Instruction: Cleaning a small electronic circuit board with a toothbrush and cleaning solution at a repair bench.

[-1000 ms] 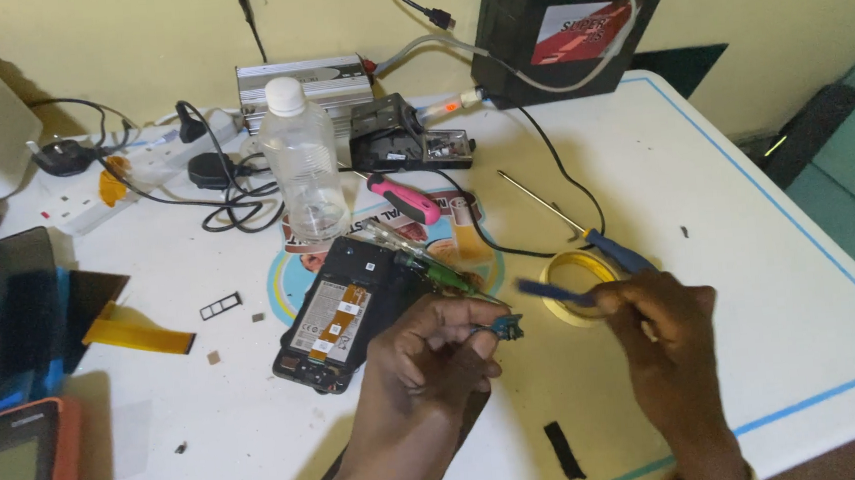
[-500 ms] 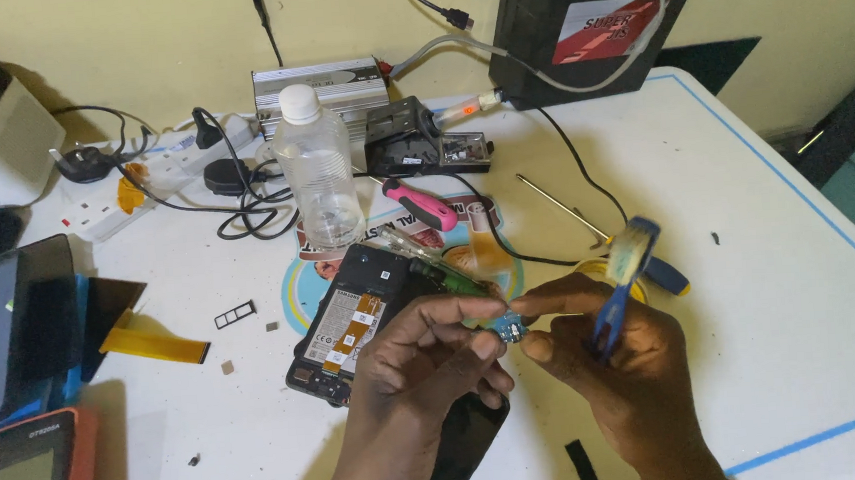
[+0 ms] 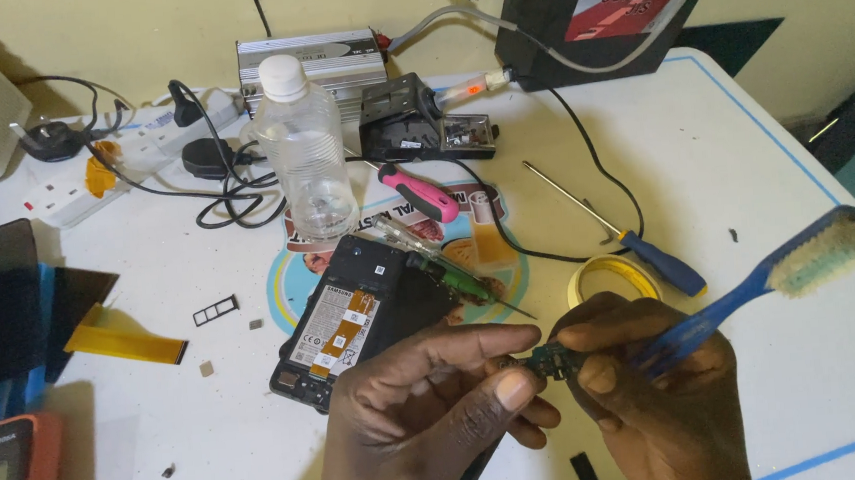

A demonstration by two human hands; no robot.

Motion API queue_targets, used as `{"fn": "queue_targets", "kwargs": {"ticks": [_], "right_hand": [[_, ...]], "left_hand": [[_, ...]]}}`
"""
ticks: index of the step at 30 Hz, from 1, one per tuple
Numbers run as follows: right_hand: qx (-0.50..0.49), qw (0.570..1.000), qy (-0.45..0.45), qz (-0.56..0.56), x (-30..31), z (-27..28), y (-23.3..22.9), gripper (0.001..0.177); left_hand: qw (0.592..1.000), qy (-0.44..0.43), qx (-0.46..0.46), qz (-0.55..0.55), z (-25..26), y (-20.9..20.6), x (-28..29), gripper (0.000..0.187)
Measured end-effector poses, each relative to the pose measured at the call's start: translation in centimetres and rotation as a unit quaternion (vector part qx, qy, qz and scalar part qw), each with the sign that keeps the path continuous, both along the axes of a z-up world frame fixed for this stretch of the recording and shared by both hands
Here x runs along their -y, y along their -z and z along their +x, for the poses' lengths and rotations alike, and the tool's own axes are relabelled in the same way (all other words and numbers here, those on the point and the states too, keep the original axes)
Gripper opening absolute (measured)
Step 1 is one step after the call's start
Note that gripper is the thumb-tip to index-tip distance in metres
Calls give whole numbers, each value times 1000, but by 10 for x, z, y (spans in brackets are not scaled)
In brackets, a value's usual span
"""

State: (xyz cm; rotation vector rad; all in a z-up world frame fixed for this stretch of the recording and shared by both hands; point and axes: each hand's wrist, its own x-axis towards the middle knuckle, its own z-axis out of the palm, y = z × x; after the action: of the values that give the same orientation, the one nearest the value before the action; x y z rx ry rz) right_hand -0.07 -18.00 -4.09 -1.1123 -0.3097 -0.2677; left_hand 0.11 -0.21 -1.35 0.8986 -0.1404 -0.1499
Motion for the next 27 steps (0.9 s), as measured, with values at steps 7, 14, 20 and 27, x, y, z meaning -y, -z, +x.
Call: {"fn": "queue_targets", "kwargs": {"ticks": [7, 14, 20, 27], "right_hand": [[-24, 998, 39, -49, -10, 9, -16, 16], [-53, 990, -92, -92, -17, 43, -37, 17], [-131, 980, -146, 34, -14, 41, -24, 22], [-202, 976, -72, 35, -16, 27, -24, 25]], "left_hand": [[992, -42, 111, 34, 2, -9, -7, 26], [992, -112, 51, 41, 9, -20, -18, 21], [999, -32, 31, 19, 10, -21, -28, 33], [997, -5, 71, 11, 6, -18, -26, 28]]}}
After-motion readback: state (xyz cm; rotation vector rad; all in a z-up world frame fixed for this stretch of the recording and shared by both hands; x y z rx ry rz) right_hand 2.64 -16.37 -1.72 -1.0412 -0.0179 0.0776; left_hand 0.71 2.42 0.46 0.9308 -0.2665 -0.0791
